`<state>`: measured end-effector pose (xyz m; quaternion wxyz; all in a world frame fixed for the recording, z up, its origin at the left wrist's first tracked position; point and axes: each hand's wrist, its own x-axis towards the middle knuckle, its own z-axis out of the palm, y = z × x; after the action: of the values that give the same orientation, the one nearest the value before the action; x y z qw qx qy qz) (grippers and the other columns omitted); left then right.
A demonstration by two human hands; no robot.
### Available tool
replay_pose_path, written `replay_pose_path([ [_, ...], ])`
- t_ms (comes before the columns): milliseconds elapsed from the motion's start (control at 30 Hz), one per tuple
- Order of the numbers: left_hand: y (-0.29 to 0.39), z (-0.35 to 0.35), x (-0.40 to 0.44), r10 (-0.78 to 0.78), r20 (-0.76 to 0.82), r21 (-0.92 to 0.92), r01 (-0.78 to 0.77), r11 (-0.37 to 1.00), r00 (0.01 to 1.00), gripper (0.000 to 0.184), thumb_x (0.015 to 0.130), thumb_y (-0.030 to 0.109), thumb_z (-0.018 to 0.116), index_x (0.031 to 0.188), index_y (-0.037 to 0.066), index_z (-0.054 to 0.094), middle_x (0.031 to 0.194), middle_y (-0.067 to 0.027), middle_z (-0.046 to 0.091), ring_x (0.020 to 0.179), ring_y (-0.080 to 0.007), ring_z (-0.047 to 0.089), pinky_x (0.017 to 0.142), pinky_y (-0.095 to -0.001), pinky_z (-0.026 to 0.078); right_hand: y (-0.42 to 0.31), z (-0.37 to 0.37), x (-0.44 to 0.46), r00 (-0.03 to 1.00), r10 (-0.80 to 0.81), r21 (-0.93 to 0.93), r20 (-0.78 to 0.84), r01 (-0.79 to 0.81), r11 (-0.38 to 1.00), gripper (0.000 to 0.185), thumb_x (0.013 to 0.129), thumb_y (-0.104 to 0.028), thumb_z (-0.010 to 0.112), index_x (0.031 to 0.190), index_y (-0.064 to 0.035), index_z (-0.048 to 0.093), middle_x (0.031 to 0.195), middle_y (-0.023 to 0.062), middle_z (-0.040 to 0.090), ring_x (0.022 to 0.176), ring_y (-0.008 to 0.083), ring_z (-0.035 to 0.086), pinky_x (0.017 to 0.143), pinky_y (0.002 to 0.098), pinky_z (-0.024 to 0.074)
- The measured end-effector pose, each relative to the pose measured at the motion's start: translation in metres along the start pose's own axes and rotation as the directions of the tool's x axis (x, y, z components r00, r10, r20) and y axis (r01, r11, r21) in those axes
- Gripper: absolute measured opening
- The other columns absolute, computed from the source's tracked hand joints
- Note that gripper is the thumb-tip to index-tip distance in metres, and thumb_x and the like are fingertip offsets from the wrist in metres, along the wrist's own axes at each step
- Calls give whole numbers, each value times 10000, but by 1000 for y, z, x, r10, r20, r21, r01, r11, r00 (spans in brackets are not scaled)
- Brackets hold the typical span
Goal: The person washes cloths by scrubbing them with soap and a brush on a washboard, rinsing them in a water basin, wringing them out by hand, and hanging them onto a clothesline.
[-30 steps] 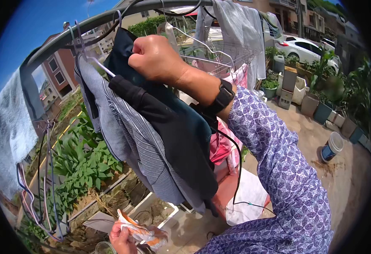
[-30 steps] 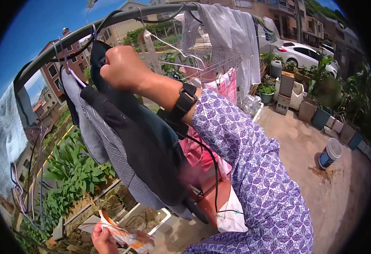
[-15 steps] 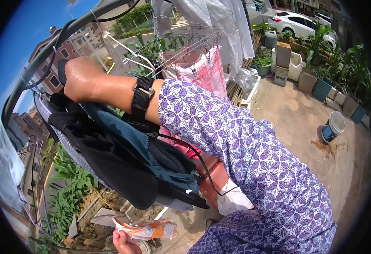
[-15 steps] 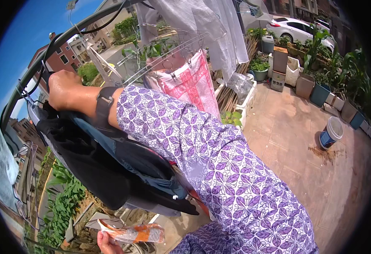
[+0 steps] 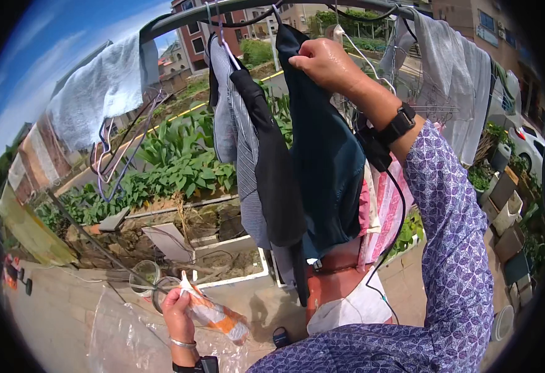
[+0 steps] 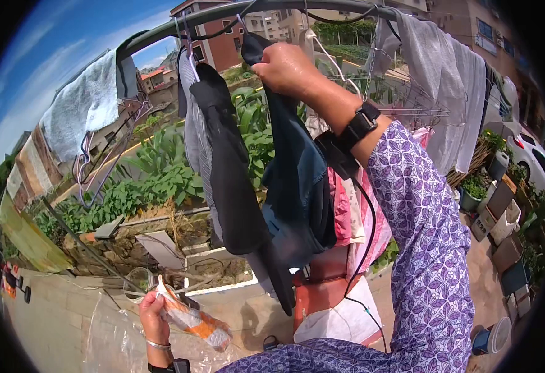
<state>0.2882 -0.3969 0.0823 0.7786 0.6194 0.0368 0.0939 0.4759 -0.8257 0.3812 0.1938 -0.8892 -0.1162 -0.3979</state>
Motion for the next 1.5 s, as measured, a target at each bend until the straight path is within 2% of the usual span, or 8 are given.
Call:
replay_pose_path([
  [300, 27, 11, 6, 159, 94, 41, -163, 986, 983, 134, 852, 145, 604, 828, 16, 575, 845, -58, 613, 787, -130, 567, 739, -264, 444, -20, -28, -55, 999, -37, 511, -29, 47, 858, 227, 856, -221, 643, 886, 1, 672, 642, 14, 582, 539, 62, 516, 495, 253, 417],
  [467, 80, 44, 12, 504, 284, -73, -506, 860, 816, 298, 855, 273, 650, 809, 37, 475, 914, -104, 561, 787, -163, 561, 700, -262, 451, -68, -44, -124, 950, -286, 698, 125, 121, 706, 180, 839, -156, 615, 891, 16, 631, 672, 152, 615, 613, 220, 602, 584, 321, 464],
  [700, 146, 160, -22, 420, 546, -80, -453, 888, 725, 303, 845, 273, 672, 821, 39, 482, 954, -140, 568, 772, -187, 573, 686, -284, 457, -100, -5, -211, 755, -655, 989, -16, 109, 101, 921, 800, -143, 719, 1503, -99, 125, 983, 111, 625, 760, 232, 624, 643, 322, 494],
  [800, 153, 200, -33, 406, 559, -113, -419, 901, 723, 302, 840, 276, 691, 825, 40, 503, 960, -176, 600, 787, -229, 605, 705, -334, 480, -80, -51, -207, 737, -507, 885, 448, -284, 369, 935, 804, -97, 709, 1510, -126, 96, 834, 68, 639, 640, 118, 576, 612, 250, 470],
  [867, 163, 217, -33, 322, 808, -62, -473, 879, 493, 297, 848, 274, 687, 828, 25, 525, 946, -192, 634, 830, -245, 623, 743, -355, 488, -67, -54, -219, 816, -495, 935, 298, -144, 324, 800, 818, -96, 698, 1474, -86, 241, 833, 69, 652, 661, 129, 600, 622, 248, 478],
  [1067, 174, 270, -44, 371, 810, -26, -604, 797, 454, 273, 901, 261, 611, 873, 3, 526, 1027, -240, 637, 816, -260, 639, 769, -343, 499, -24, -123, -249, 971, -207, 849, 118, 10, 528, 281, 889, -60, 606, 1154, 35, 615, 988, 108, 658, 844, 138, 647, 721, 244, 507],
  [1200, 202, 268, -13, 566, 642, -6, -735, 678, 517, 157, 952, 178, 545, 989, 26, 537, 833, -25, 554, 668, -52, 468, 611, -192, 381, 19, -171, -255, 921, 283, 898, -268, 133, 419, 263, 944, -69, 481, 1178, 31, 548, 1032, 111, 647, 850, 149, 655, 716, 264, 533],
  [1500, 296, 331, 109, 612, 670, -168, -716, 677, 421, 198, 938, 158, 574, 1058, 6, 621, 936, -27, 643, 829, -71, 591, 755, -202, 469, 94, -243, -185, 803, 211, 699, -558, 317, 641, 261, 951, -151, 521, 1172, -13, 541, 1006, 111, 650, 795, 200, 664, 637, 306, 551],
])
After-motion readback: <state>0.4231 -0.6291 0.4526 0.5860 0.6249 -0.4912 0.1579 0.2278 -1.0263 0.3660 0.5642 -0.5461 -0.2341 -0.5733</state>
